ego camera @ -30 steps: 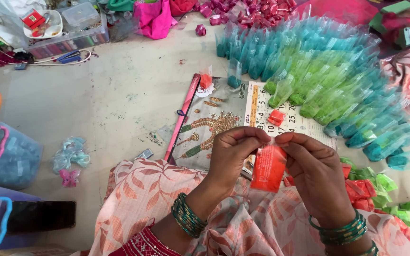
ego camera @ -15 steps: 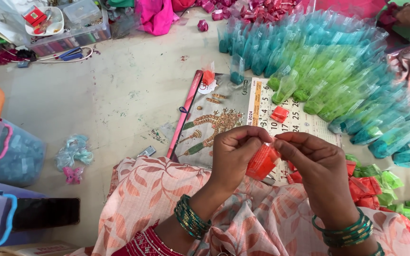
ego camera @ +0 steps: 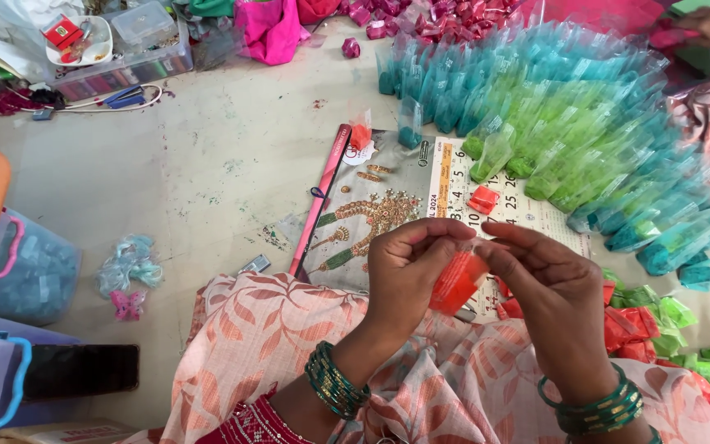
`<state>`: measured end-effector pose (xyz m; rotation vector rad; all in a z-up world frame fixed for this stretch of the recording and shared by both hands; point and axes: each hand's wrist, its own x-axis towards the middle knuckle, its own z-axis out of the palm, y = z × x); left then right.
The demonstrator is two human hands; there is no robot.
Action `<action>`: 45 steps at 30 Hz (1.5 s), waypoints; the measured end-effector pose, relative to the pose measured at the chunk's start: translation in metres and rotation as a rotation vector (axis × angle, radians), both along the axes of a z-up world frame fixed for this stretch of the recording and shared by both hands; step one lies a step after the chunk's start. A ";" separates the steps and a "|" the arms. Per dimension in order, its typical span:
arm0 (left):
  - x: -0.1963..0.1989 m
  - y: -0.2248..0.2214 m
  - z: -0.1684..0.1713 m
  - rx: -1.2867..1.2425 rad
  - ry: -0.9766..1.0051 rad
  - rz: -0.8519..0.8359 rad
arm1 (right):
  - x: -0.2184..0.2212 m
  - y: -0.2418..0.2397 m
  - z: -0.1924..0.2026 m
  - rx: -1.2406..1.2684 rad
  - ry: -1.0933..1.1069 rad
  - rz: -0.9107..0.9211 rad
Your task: The person packages and seals small items into plastic bags using a stapler.
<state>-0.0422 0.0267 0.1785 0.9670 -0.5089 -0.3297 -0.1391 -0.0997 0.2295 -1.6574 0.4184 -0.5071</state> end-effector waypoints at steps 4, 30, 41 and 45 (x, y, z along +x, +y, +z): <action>0.000 0.003 0.009 -0.021 -0.005 -0.015 | -0.001 0.005 -0.002 -0.156 -0.077 -0.053; 0.017 -0.002 -0.013 0.145 0.048 -0.031 | -0.005 0.012 -0.016 -0.363 -0.157 -0.209; 0.026 0.002 -0.018 0.133 -0.021 0.067 | 0.002 -0.008 -0.029 -0.454 0.029 -0.134; 0.031 0.003 -0.007 0.228 -0.028 0.082 | 0.016 -0.026 -0.033 -0.361 0.241 -0.036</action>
